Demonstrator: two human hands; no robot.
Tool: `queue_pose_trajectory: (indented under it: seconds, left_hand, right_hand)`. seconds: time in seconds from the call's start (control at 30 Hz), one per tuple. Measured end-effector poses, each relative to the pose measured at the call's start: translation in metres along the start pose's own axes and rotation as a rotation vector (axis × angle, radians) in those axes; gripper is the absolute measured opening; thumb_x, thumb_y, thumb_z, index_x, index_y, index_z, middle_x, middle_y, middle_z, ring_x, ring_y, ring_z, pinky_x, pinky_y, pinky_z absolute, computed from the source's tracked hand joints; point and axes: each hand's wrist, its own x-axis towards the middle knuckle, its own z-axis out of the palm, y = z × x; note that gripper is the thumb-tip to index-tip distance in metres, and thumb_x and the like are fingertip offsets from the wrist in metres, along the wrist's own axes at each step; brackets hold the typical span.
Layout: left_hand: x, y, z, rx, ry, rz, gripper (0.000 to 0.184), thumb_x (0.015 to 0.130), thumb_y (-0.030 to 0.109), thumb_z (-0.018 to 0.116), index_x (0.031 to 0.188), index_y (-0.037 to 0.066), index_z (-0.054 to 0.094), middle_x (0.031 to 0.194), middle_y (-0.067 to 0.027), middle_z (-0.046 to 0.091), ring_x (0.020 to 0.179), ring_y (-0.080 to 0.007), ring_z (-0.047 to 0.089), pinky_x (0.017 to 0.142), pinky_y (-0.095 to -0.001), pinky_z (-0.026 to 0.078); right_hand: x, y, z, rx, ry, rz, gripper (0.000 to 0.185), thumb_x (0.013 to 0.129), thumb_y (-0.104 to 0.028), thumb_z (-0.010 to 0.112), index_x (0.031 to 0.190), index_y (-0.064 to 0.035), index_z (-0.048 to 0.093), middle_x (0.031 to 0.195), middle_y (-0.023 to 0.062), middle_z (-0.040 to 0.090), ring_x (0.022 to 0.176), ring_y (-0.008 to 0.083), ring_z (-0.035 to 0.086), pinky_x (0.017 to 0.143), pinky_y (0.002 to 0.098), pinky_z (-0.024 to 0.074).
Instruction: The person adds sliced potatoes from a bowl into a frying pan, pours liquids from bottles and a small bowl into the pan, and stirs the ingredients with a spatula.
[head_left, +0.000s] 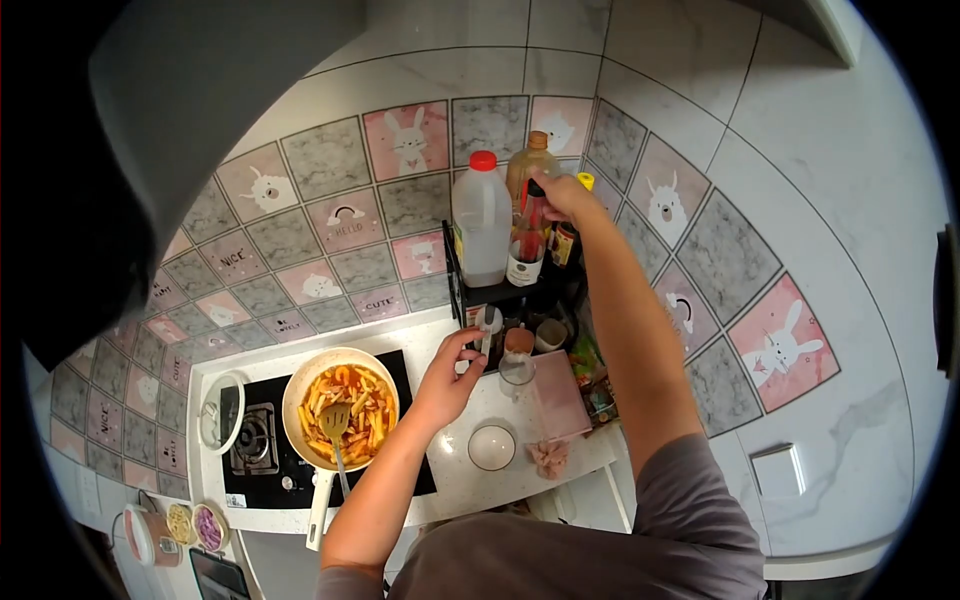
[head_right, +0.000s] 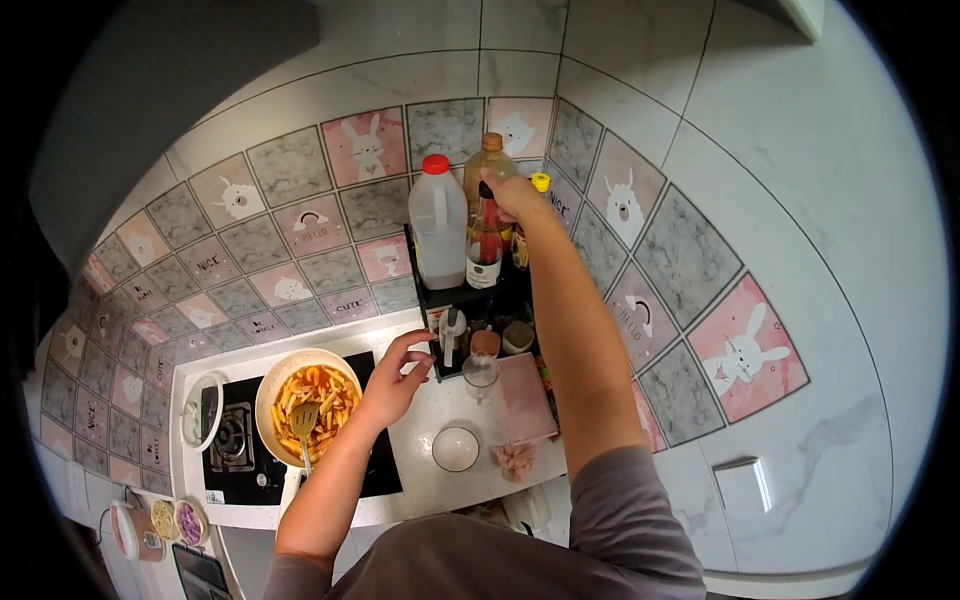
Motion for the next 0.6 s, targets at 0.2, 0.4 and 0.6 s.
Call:
queue_pose_trajectory:
  seconds: [0.2, 0.4, 0.6]
  left_hand:
    - [-0.005, 0.002, -0.002, 0.015, 0.013, -0.037, 0.034, 0.094, 0.004, 0.061, 0.126, 0.01, 0.053, 0.13, -0.0094, 0.051, 0.098, -0.0155, 0.059, 0.072, -0.0262, 0.05]
    - [-0.013, -0.003, -0.003, 0.04, -0.004, -0.09, 0.028, 0.093, 0.005, 0.061, 0.121, 0.007, 0.056, 0.121, -0.0087, 0.053, 0.095, -0.0154, 0.058, 0.074, -0.0268, 0.05]
    - [-0.018, 0.005, 0.001, 0.043, -0.03, -0.096, 0.025, 0.094, 0.004, 0.059, 0.119, 0.006, 0.057, 0.117, -0.0091, 0.054, 0.091, -0.0161, 0.06, 0.076, -0.0273, 0.049]
  right_hand:
    - [-0.07, -0.023, -0.022, -0.43, 0.028, -0.109, 0.044, 0.089, -0.044, 0.064, 0.098, -0.0003, 0.07, 0.083, 0.018, 0.07, 0.077, 0.0314, 0.068, 0.072, 0.0384, 0.0531]
    - [-0.064, 0.005, -0.049, -0.295, 0.619, -0.434, 0.034, 0.081, -0.032, 0.073, 0.11, -0.014, 0.07, 0.083, 0.0104, 0.068, 0.08, 0.0307, 0.066, 0.072, 0.0411, 0.052]
    - [-0.063, 0.018, -0.042, -0.349, 0.662, -0.5, 0.038, 0.081, -0.028, 0.074, 0.116, -0.0159, 0.068, 0.084, 0.0096, 0.066, 0.076, 0.0279, 0.065, 0.069, 0.0391, 0.0512]
